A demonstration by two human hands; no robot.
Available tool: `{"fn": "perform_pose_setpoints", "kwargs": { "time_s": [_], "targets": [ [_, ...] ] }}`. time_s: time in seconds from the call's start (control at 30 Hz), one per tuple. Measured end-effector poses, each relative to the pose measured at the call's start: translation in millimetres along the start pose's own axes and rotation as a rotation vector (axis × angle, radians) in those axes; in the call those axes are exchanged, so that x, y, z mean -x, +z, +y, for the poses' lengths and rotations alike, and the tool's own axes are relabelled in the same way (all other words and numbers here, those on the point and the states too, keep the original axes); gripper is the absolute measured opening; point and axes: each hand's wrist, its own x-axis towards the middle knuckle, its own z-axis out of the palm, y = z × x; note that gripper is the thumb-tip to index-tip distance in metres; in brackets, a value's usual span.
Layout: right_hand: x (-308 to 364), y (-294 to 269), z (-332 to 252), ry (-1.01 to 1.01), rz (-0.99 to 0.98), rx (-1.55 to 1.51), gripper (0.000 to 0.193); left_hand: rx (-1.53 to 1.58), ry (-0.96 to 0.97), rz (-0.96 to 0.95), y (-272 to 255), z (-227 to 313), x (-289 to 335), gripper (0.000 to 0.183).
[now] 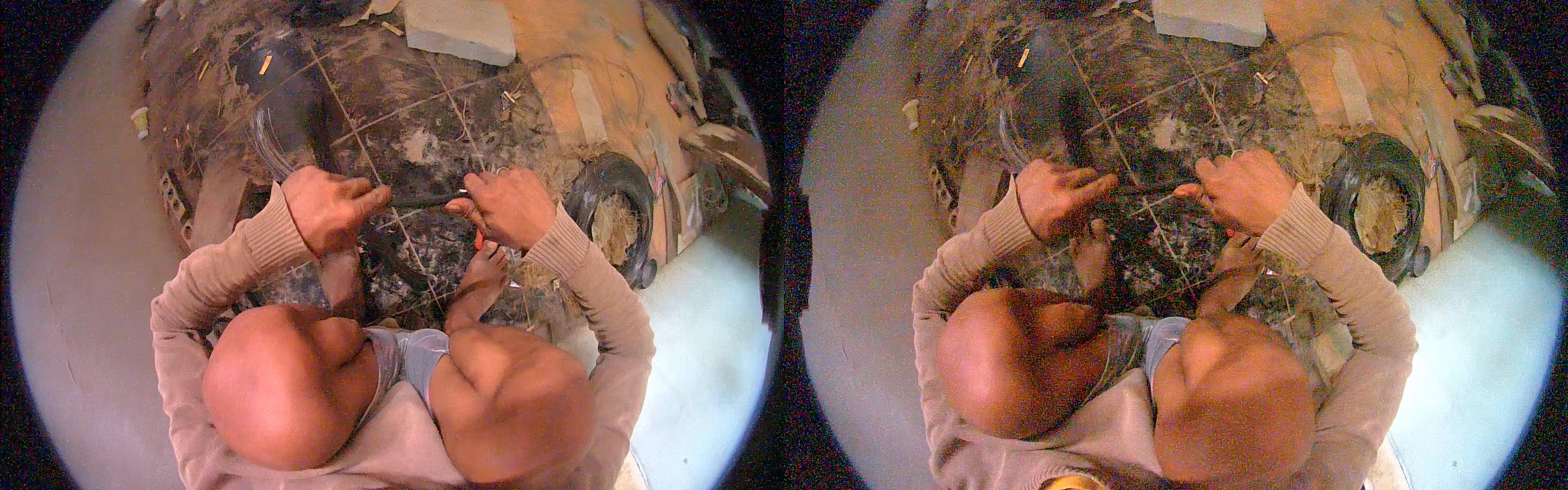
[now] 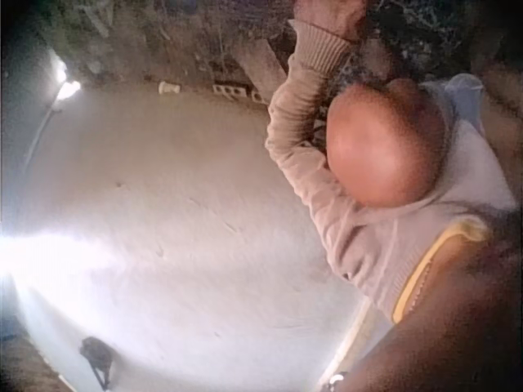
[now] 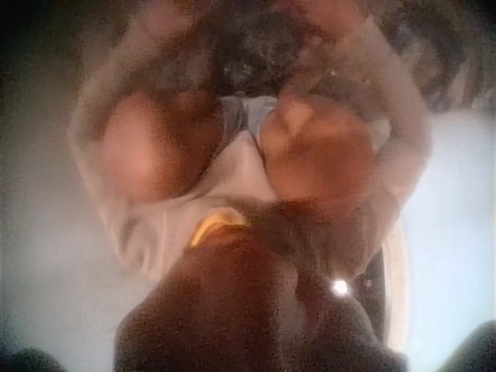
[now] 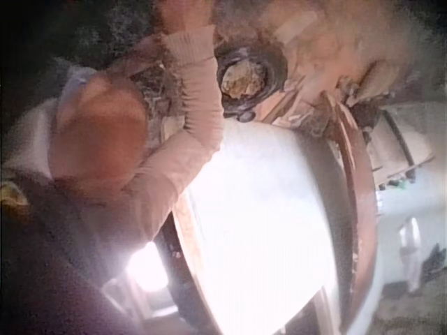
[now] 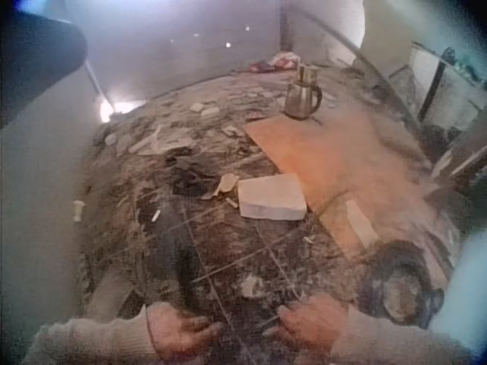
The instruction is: The person prepares a bundle of thin wires by gathering them, cutting them to length with shears, and aligning the ends by hand.
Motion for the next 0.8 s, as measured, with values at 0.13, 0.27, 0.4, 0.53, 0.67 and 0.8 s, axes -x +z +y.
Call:
{"fn": "perform_pose_setpoints", "kwargs": {
  "time_s": [0.13,0.27,0.4,0.53,0.67,0.8],
  "targets": [
    [-6.7,4.2,8.1,-0.292,0.214,0.180,0.049,-0.040,0.066,0.055,-2.3,14.6,-2.7,0.050],
    [-15.3,11.5,1.9,-0.286,0.234,0.184,0.046,-0.104,0.082,0.165,1.0,13.5,-10.7,0.054],
    [-22.4,15.6,-6.7,-0.125,0.254,0.229,0.045,-0.120,0.004,0.257,16.8,2.0,-19.2,0.053],
    [-38.0,21.8,-11.9,0.161,0.231,0.153,0.043,-0.158,-0.205,0.231,37.7,-6.8,-30.5,0.048],
    [-49.7,19.8,-17.9,0.308,0.192,0.101,0.045,-0.115,-0.351,0.407,39.7,-9.6,-46.4,0.038],
    [-54.8,32.4,4.7,0.081,0.394,0.227,0.047,-0.068,-0.259,0.348,39.9,-9.9,-43.2,0.035]
  ]
}}
